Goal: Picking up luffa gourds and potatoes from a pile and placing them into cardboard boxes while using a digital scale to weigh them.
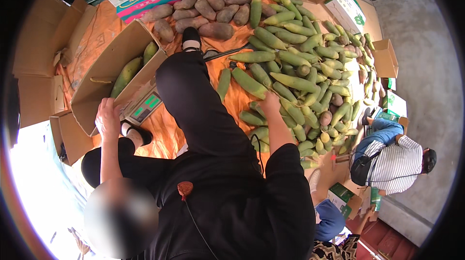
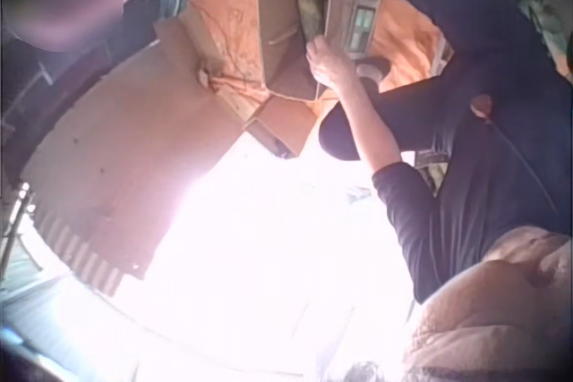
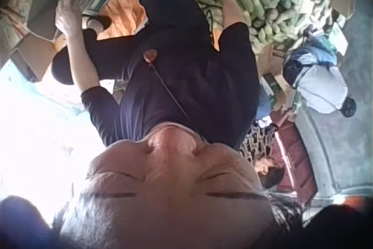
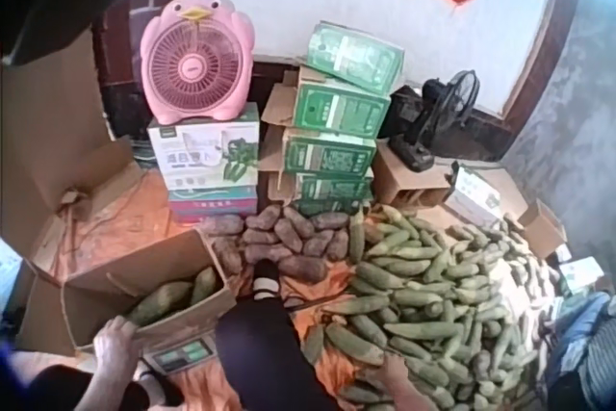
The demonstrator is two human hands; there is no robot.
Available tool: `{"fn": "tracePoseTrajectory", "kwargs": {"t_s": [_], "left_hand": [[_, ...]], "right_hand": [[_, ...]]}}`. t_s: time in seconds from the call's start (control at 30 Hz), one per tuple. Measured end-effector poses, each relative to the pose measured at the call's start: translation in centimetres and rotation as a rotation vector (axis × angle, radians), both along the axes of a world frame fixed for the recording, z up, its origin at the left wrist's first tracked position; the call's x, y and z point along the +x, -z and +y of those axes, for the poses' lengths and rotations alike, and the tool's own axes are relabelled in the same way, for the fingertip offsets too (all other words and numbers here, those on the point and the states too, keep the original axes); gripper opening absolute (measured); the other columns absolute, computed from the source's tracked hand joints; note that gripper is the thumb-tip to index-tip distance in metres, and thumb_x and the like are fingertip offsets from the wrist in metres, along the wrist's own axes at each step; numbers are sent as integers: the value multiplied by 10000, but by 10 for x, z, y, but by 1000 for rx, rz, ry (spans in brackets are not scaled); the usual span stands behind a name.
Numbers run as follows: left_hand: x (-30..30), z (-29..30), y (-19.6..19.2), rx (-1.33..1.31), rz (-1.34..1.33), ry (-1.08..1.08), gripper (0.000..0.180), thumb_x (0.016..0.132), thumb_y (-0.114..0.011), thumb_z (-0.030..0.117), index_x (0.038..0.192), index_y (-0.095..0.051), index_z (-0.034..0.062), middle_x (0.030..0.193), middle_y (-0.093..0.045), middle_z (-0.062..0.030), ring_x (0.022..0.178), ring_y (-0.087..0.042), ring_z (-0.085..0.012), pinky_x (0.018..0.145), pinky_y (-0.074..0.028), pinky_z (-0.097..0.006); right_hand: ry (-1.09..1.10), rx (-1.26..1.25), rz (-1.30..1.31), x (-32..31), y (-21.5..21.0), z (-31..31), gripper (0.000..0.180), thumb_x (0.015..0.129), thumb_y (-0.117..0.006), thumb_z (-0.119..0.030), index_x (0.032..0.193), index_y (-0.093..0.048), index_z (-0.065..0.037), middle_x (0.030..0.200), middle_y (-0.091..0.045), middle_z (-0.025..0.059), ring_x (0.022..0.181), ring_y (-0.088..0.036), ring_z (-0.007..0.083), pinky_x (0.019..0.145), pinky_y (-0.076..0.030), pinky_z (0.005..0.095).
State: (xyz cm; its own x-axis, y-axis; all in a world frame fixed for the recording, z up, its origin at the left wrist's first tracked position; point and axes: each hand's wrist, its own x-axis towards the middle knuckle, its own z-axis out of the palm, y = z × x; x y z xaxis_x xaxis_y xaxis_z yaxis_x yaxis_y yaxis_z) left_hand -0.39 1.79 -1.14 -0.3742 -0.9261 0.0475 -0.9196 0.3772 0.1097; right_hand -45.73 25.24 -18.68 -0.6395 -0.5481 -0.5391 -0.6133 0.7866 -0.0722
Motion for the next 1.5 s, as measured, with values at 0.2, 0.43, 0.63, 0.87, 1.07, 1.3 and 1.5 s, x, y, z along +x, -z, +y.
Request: {"fn": "tracePoseTrajectory", "kwargs": {"t_s": [0.2,0.43,0.63,0.87,1.07,1.3,1.5], "left_hand": [[1,0,4,-22,26,12,210,710,-658,62,901,-574,81,901,-558,-90,888,-566,-299,751,-473,-412],[0,1,4,-46,54,12,137,728,-643,90,849,-578,86,855,-556,-78,858,-570,-280,730,-468,-398],[3,-2,6,-58,43,-3,144,729,-652,122,857,-588,111,841,-554,-53,855,-575,-248,735,-470,-384],[5,-2,7,-46,34,-3,123,746,-611,105,866,-583,118,859,-560,-41,866,-579,-238,738,-474,-384],[9,-1,6,-69,39,34,146,718,-565,44,852,-563,102,857,-556,-53,857,-583,-244,724,-476,-376],[9,-4,9,-66,42,37,140,727,-572,49,855,-558,103,849,-548,-55,856,-583,-241,718,-473,-378],[9,-4,8,-63,68,22,116,739,-641,133,817,-559,104,830,-556,-54,847,-585,-246,731,-477,-390]], "right_hand": [[49,203,-58,-4,30,54,811,602,-807,-279,1315,-427,-207,1323,-448,70,1258,-397,296,977,-401,493],[-105,416,70,10,36,46,751,632,-809,-288,1272,-426,-198,1285,-467,48,1245,-411,272,938,-420,510],[-136,362,56,16,26,50,670,674,-783,-318,1242,-451,-189,1249,-487,51,1188,-471,261,916,-427,499],[-132,-76,15,-5,5,20,752,683,-772,-281,1317,-412,-95,1284,-490,136,1180,-479,315,945,-417,425],[-249,-705,-165,17,-118,-97,612,679,-735,-132,1228,-486,-27,1161,-549,182,1096,-513,357,941,-408,397],[-479,-1303,-430,75,-287,-209,570,749,-734,-49,1242,-456,24,1088,-587,92,985,-586,175,860,-477,307],[-783,-1548,-640,166,-348,-263,483,728,-757,-66,1153,-535,-11,1025,-598,55,899,-605,144,812,-486,283]]}}
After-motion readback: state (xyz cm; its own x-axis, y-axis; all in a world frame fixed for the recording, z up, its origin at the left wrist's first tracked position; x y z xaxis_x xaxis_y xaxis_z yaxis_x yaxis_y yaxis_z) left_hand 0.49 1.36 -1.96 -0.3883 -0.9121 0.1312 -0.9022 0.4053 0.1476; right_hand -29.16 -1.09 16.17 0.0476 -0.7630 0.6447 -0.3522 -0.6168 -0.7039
